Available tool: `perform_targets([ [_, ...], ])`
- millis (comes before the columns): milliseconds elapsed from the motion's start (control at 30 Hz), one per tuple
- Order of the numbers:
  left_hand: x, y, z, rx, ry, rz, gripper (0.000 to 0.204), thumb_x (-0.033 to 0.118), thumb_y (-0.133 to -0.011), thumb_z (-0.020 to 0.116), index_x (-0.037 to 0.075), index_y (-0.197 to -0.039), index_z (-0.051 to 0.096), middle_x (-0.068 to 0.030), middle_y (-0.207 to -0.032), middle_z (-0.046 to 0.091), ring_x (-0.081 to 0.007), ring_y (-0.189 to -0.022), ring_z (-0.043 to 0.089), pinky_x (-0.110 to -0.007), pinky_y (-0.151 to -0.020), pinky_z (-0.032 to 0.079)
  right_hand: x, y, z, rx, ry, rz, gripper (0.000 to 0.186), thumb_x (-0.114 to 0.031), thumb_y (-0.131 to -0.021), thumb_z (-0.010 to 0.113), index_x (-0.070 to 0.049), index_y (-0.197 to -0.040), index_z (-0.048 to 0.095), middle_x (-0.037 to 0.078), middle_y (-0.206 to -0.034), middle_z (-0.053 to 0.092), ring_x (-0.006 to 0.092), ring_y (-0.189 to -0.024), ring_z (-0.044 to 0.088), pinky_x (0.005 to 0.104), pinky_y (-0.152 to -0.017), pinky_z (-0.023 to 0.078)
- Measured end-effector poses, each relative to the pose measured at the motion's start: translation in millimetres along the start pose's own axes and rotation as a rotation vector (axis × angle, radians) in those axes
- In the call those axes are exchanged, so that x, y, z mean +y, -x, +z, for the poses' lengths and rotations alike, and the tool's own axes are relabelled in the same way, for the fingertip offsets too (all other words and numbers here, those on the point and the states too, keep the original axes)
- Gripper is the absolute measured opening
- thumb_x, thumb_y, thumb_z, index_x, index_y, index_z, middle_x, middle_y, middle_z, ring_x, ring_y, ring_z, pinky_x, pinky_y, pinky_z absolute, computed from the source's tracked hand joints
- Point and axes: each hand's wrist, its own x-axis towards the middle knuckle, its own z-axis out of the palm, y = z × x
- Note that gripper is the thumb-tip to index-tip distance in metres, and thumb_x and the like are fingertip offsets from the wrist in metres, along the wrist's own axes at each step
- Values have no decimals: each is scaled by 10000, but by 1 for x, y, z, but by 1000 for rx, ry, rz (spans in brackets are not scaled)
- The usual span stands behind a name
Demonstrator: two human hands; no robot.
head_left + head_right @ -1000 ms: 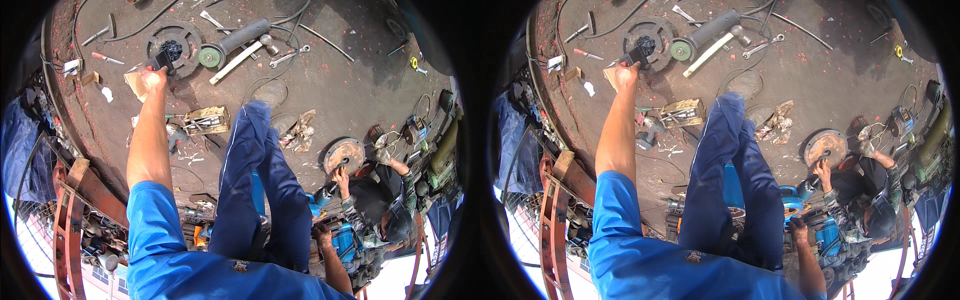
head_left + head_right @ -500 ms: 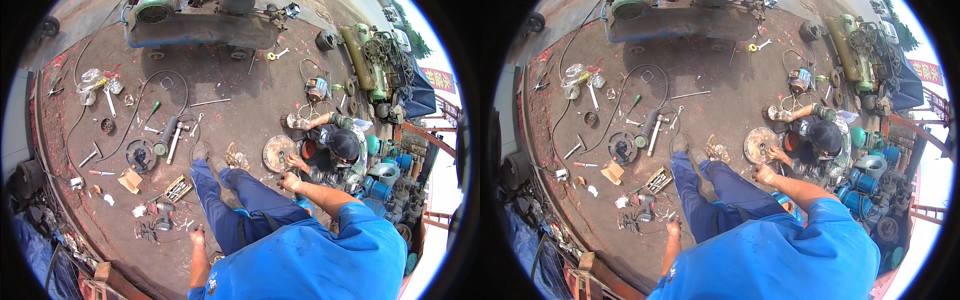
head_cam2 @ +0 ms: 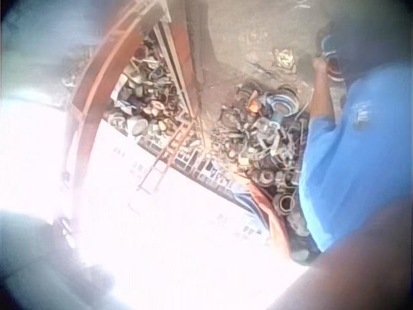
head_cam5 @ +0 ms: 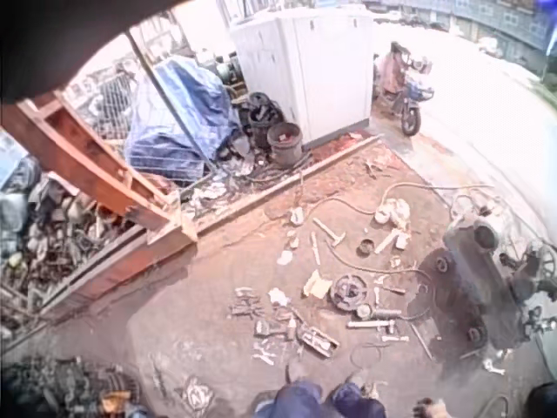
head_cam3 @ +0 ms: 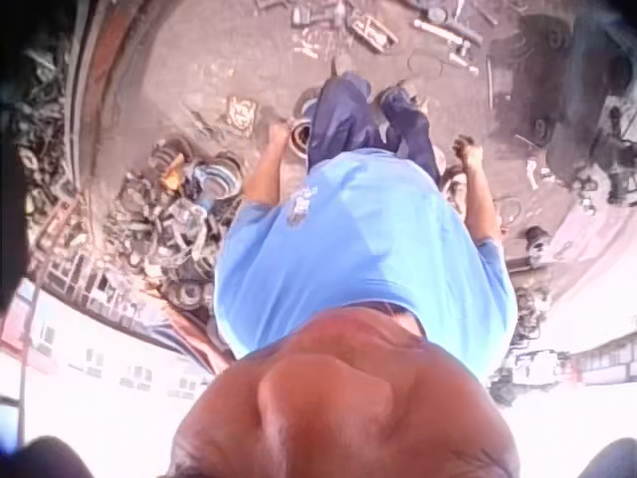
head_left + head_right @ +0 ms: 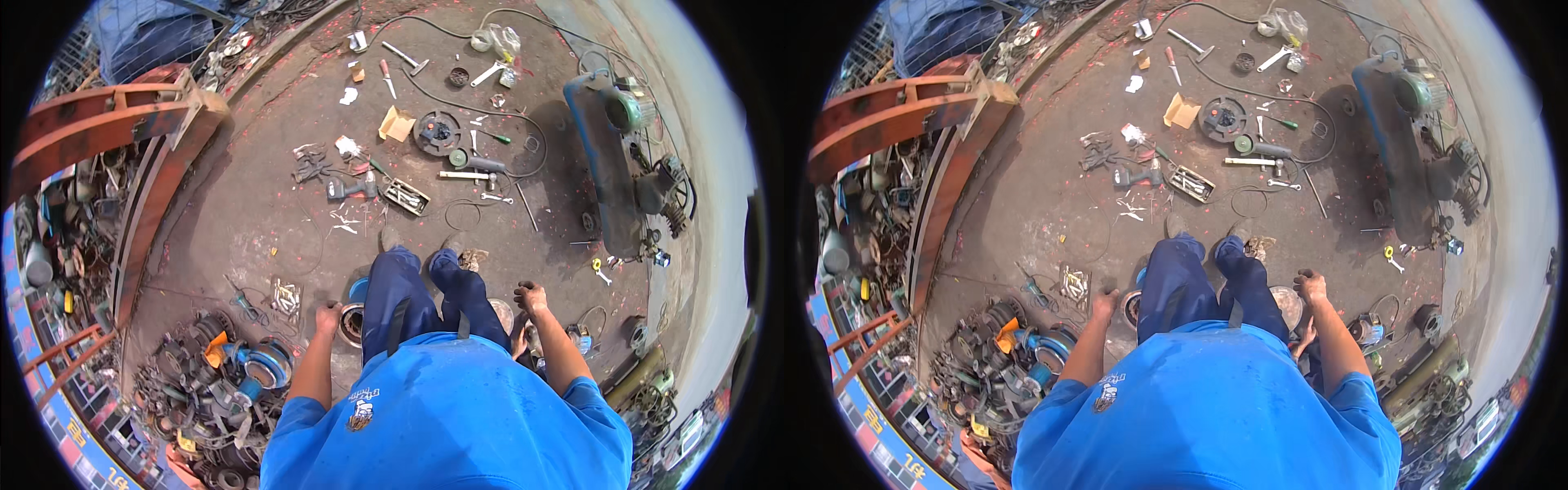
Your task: The person opens a small cardboard box and removes a white paper-like item, then walks through a scrapyard to a workbench. They handle a large motor or compressor unit and use a wrench to tighten or loosen bolts on the machinery.
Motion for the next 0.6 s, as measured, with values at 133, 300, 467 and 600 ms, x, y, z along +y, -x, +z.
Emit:
perform_targets([
  [133, -145, 4, -40, 37, 194, -133, 394, 287, -824, 678, -12, -1079, 696, -229, -1033, 704, -335, -993, 682, -404, -855, 512, -52, 60, 88, -30, 278, -37, 380, -83, -881, 548, -18, -1255, 567, 141, -983, 698, 219, -735, 662, 307, -574, 503],
  [300, -337, 18, -14, 90, 451, -384, 285, 260, -783, 690, 101, -1015, 739, -190, -987, 711, -369, -948, 672, -426, -822, 528, -127, 108, 198, -28, 576, -150, 374, -90, -868, 566, 4, -1230, 580, 148, -946, 701, 240, -706, 680, 336, -567, 525],
  [467, -358, -15, -96, -44, 450, -224, 197, 226, -799, 687, 91, -935, 736, -160, -887, 711, -317, -859, 690, -429, -745, 536, -196, 139, 337, -37, 670, -283, 363, -73, -853, 596, 2, -1209, 595, 135, -862, 704, 230, -643, 676, 334, -517, 512],
  [600, -286, -66, -269, 156, 656, -355, 352, 310, -874, 675, -10, -1017, 700, -181, -890, 715, -284, -850, 693, -386, -752, 521, -230, 180, 441, -54, 794, -255, 316, -50, -864, 578, -11, -1175, 617, 165, -842, 714, 259, -592, 670, 357, -468, 496],
])
